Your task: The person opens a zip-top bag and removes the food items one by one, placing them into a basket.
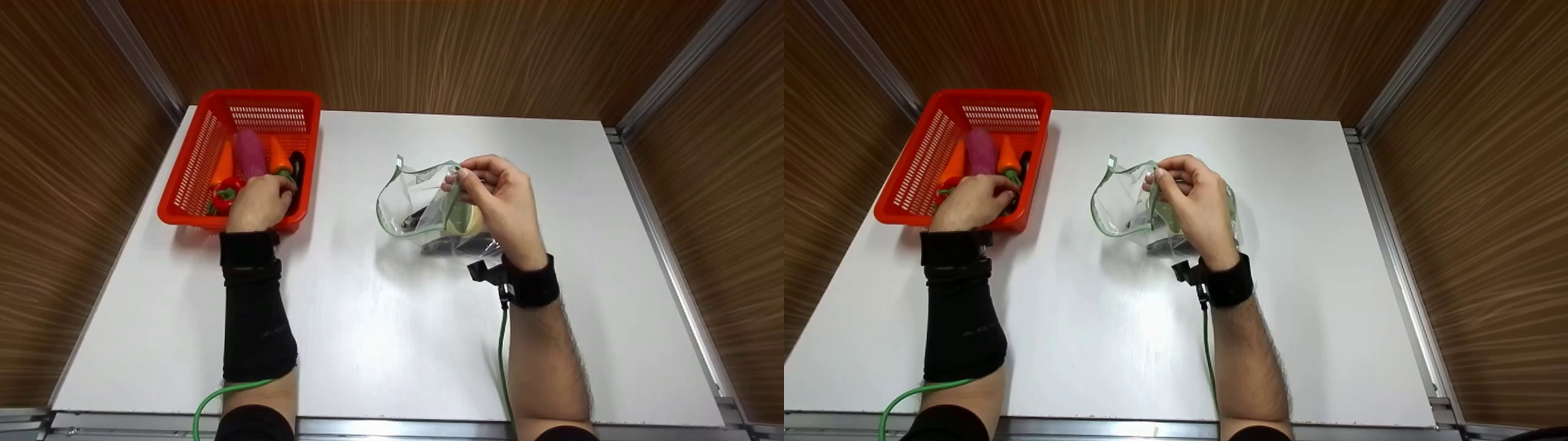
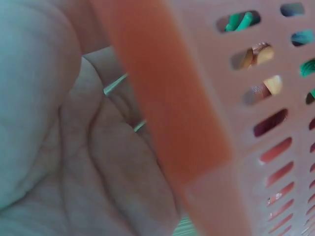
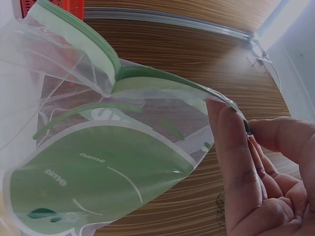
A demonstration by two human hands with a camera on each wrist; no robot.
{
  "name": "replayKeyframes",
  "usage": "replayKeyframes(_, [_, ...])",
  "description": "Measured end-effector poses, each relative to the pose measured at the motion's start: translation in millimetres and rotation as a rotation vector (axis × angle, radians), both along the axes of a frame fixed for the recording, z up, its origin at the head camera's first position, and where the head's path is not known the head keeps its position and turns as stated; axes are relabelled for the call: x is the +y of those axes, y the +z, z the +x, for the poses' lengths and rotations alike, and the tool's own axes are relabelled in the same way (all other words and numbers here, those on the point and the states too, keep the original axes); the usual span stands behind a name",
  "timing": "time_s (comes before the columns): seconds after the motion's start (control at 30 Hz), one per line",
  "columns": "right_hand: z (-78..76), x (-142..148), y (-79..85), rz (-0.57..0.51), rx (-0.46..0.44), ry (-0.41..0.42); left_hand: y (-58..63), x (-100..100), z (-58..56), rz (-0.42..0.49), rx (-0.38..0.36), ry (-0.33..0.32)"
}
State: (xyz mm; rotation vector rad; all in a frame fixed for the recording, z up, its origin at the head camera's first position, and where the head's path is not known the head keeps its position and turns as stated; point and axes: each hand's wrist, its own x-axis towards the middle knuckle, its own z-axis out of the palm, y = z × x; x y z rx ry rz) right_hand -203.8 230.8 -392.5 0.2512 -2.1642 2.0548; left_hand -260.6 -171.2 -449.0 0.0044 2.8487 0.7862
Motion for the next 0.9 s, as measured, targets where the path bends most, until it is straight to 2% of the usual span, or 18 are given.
replayKeyframes(0.4, [-0.1,0.4,-1.3,0.019,-0.005,-0.012,0.1,-1.0,-0.5,-0.004,-0.011,0.01])
replayKeyframes(0.6, [-0.2,0.6,-1.2,0.024,-0.002,-0.016,8.7,2.4,3.3,-0.008,0.007,0.01])
replayKeyframes(0.73, [0.0,0.6,-0.8,0.023,-0.005,-0.019,18.2,9.8,8.2,0.022,0.085,-0.006])
replayKeyframes(0.9, [0.3,1.3,-0.9,0.016,-0.006,-0.017,29.8,26.3,14.7,0.058,0.216,-0.087])
